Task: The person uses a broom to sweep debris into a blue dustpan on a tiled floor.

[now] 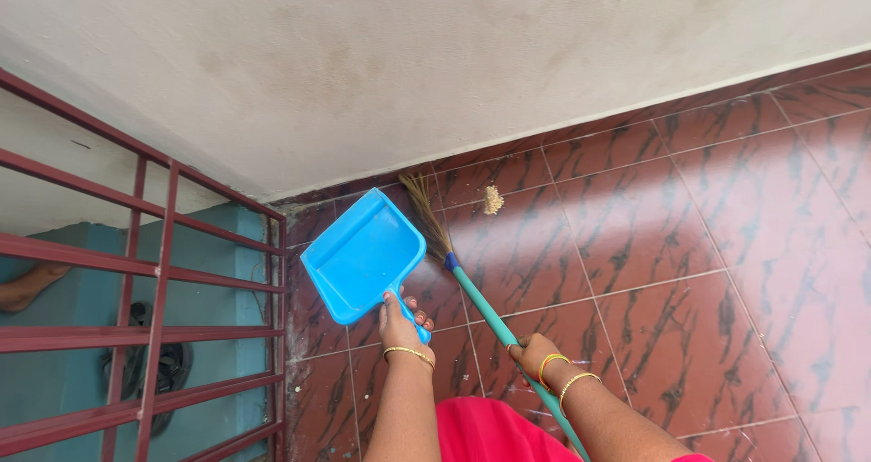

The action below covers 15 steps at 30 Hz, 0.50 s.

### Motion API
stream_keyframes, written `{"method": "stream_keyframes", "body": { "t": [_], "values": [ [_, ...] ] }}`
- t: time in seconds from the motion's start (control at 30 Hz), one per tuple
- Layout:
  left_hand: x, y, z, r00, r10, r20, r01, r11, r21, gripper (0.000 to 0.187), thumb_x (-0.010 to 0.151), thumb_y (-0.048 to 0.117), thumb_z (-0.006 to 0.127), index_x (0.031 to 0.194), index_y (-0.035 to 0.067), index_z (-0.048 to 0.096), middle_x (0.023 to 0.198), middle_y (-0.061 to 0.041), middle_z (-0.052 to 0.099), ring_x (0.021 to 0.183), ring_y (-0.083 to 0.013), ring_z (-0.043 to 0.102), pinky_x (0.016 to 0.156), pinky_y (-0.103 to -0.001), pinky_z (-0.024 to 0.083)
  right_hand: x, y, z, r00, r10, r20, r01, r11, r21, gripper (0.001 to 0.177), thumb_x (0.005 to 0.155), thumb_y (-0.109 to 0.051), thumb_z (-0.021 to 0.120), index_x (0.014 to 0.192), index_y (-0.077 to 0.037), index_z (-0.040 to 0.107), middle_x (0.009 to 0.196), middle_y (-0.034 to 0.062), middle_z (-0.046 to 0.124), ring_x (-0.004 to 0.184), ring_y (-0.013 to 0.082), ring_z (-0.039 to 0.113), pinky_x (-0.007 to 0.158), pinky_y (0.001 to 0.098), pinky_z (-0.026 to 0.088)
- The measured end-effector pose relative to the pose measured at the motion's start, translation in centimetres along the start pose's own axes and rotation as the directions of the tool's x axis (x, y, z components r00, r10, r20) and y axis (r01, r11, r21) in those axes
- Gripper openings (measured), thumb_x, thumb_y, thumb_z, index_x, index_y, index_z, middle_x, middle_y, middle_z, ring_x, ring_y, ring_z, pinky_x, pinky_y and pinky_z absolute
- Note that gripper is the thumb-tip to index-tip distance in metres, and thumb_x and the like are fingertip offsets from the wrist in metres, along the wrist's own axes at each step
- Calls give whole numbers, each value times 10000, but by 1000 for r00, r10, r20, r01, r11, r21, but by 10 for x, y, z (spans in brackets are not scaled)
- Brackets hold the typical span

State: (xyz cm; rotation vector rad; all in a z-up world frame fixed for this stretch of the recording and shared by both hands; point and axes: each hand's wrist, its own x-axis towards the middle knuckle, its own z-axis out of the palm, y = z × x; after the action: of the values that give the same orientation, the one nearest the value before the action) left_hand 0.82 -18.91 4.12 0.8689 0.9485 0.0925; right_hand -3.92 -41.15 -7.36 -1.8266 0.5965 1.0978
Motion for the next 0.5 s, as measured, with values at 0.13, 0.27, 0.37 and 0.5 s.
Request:
{"method": "stream_keyframes", "body": {
  "t": [0.13,0.27,0.37,0.5],
  "values": [
    [-27,-24,10,1000,-12,21,12,1000,-3,374,1058,395,456,1269,102,554,807,-9,514,548,-98,393,492,-285,349,-8,37,-22,999,24,-23,-22,996,84,393,992,-301,619,1323,-104,694,714,87,658,489,179,616,475,359,545],
    [-52,-44,16,1000,-7,29,7,1000,0,373,1056,397,458,1261,103,563,821,-10,518,549,-98,398,491,-283,351,-25,65,-44,999,-7,-51,14,992,122,382,994,-290,605,1314,-92,674,710,87,646,497,195,633,483,367,545],
    [-69,-57,21,999,-10,36,10,1000,0,377,1058,397,459,1264,98,561,829,-10,513,552,-96,402,492,-283,353,-41,78,-58,999,-18,-43,23,992,125,382,1007,-315,598,1255,-45,708,720,67,653,509,168,621,492,352,560],
    [-89,-74,23,999,-25,43,24,999,23,393,1060,399,442,1288,102,561,835,2,507,558,-89,408,497,-280,362,-68,86,-74,994,-100,-43,102,994,47,373,999,-320,588,1258,-83,717,711,67,658,513,151,641,505,332,555]
  ]
}}
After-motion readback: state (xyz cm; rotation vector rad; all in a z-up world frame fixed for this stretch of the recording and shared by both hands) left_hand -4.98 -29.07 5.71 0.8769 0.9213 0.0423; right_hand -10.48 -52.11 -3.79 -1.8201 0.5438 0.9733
